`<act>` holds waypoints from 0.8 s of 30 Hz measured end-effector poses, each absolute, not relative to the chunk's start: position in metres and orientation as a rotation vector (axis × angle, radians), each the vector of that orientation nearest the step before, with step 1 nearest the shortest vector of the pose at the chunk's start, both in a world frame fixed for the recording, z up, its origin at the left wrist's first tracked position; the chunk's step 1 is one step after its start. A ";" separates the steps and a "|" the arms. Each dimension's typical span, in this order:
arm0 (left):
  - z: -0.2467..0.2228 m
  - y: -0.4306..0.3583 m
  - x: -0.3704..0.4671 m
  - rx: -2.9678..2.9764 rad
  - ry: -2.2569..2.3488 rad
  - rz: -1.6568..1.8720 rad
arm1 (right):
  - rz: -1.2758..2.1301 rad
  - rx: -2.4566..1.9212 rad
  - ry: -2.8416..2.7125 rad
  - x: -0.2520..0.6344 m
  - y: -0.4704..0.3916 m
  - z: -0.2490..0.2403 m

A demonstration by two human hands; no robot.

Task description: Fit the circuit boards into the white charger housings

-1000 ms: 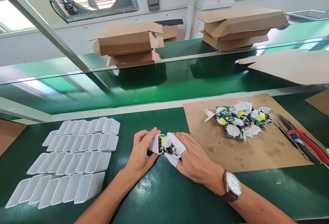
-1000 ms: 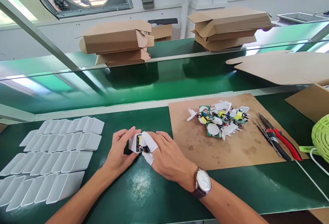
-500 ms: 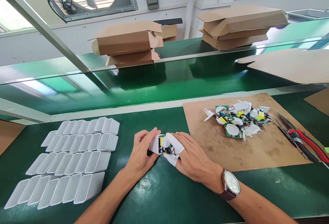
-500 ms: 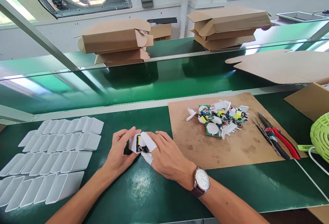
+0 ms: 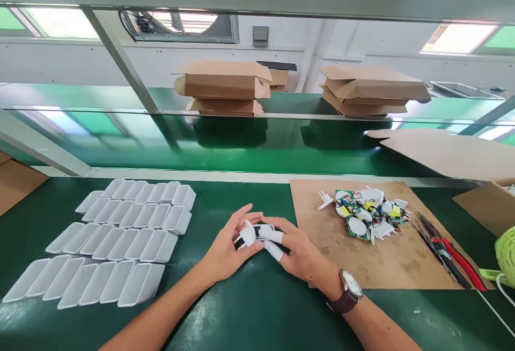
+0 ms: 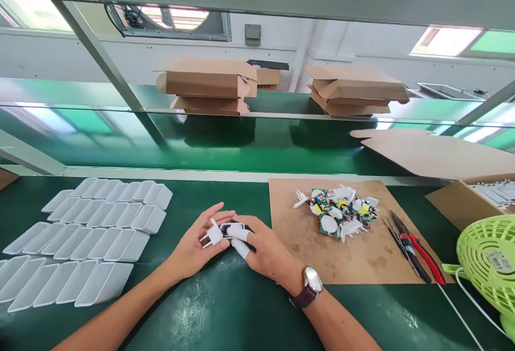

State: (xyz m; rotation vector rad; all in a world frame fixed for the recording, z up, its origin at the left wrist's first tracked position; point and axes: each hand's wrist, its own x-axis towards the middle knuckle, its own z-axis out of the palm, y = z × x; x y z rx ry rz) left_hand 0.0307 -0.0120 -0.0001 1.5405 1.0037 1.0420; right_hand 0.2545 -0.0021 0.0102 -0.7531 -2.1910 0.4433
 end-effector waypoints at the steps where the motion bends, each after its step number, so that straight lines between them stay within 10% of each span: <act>1: 0.002 -0.012 0.031 1.479 1.009 1.038 | 0.458 -0.733 -2.222 0.255 -0.001 0.007; 24: 0.000 -0.020 0.031 1.383 1.009 1.144 | 0.215 -0.784 -2.236 0.255 -0.007 0.007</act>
